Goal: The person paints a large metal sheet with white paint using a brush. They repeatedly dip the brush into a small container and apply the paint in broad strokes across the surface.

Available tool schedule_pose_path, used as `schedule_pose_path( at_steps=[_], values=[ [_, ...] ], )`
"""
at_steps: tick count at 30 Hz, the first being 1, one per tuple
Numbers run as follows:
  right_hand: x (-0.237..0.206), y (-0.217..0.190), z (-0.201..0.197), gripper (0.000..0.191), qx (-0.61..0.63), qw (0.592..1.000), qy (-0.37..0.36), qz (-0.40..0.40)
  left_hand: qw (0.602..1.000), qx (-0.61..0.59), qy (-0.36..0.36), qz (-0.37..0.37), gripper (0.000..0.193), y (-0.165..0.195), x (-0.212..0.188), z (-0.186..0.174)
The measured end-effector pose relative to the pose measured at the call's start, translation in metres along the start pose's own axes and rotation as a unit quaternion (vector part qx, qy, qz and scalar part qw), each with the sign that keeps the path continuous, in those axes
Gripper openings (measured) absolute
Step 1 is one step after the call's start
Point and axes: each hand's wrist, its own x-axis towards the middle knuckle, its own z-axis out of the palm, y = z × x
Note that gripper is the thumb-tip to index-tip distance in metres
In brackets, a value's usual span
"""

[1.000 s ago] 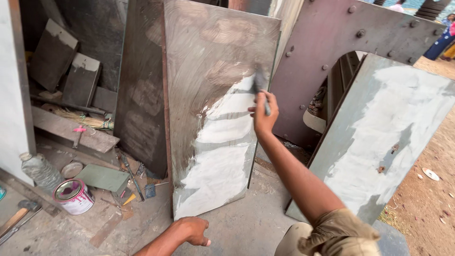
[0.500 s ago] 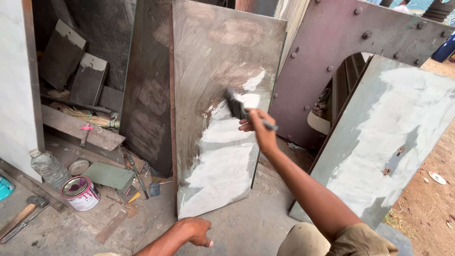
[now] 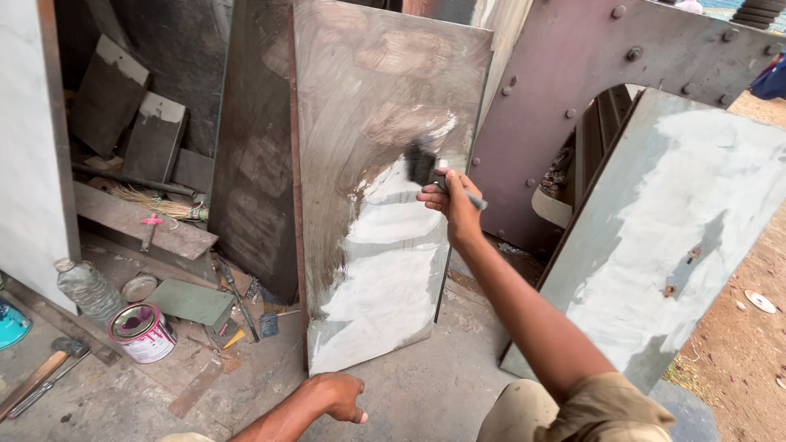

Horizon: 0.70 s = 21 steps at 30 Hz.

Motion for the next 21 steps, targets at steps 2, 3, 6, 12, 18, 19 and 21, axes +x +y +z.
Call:
schedule_pose_path(
  at_steps=[2, 3, 6, 12, 18, 19, 21],
  values=[
    [0.003, -0.008, -0.008, 0.032, 0.027, 0.999, -0.009, -0.017, 1.0, -0.008, -0.005, -0.001, 0.082, 0.002, 0.002, -0.002],
    [0.009, -0.013, -0.013, 0.032, 0.043, 0.998, 0.016, -0.046, 1.0, -0.011, -0.004, 0.0, 0.082, 0.002, 0.003, -0.002],
    [0.027, -0.024, -0.019, 0.031, 0.156, 0.979, 0.129, -0.039, 1.0, -0.004, -0.005, 0.01, 0.082, 0.003, 0.005, -0.001],
    [0.022, -0.02, -0.015, 0.031, 0.01, 0.999, 0.018, -0.029, 1.0, 0.012, -0.015, 0.005, 0.08, 0.003, 0.009, 0.004],
    [0.024, -0.016, -0.028, 0.037, 0.072, 0.997, 0.022, -0.009, 0.999, 0.009, 0.025, 0.032, 0.078, -0.004, 0.017, 0.01],
    [0.028, -0.017, -0.03, 0.037, 0.026, 1.0, -0.015, -0.005, 0.999, 0.007, 0.025, 0.031, 0.078, -0.005, 0.019, 0.01],
    [0.037, -0.02, -0.031, 0.035, 0.062, 0.996, -0.023, -0.054, 0.999, 0.023, 0.02, 0.044, 0.079, -0.007, 0.021, 0.01]
  ],
)
